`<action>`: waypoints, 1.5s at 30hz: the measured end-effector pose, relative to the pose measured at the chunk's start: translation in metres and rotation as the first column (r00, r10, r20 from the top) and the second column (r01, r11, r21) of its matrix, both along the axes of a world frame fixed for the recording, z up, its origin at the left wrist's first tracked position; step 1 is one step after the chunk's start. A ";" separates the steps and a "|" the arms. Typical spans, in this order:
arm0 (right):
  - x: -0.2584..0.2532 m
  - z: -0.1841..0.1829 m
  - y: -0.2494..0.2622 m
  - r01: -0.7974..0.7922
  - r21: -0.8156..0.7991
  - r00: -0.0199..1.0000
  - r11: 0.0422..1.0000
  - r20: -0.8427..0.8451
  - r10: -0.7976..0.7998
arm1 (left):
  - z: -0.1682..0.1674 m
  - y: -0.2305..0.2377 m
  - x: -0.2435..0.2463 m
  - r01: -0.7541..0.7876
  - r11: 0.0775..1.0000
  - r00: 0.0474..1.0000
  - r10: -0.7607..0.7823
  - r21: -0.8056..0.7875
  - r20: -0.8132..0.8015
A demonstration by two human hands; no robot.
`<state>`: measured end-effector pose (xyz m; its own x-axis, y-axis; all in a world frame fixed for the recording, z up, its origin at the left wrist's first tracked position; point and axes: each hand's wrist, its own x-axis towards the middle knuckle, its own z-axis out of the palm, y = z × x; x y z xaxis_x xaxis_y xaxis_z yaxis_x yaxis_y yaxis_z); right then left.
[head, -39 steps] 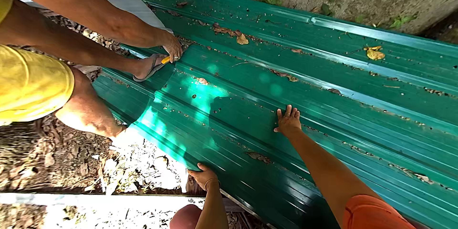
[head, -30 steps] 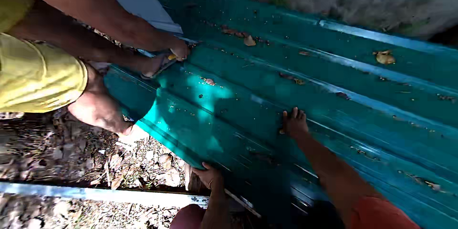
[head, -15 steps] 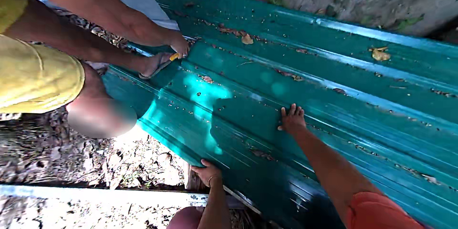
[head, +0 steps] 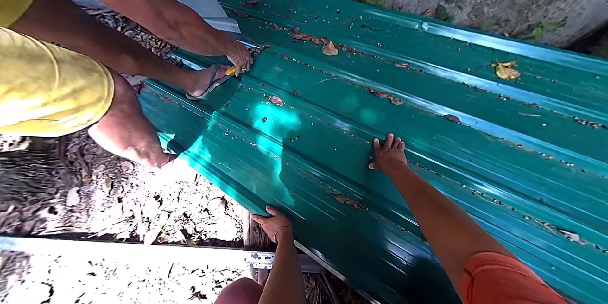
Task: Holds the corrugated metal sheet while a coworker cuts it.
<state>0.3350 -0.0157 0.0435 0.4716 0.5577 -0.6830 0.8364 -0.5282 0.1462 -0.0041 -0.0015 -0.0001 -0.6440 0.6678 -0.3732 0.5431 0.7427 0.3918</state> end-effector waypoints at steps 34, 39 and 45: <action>0.003 0.002 -0.006 0.025 0.075 0.999 0.997 -0.037 -0.023 | 0.001 0.000 0.000 -0.010 1.000 1.000 0.009 0.022 0.022; 0.003 0.000 -0.005 0.037 0.061 0.998 0.997 -0.052 -0.033 | 0.000 0.000 0.001 -0.011 1.000 1.000 0.011 0.024 0.008; 0.002 -0.002 -0.003 0.031 0.027 0.999 0.999 -0.040 -0.030 | -0.001 0.000 0.001 -0.010 1.000 1.000 0.010 0.002 0.002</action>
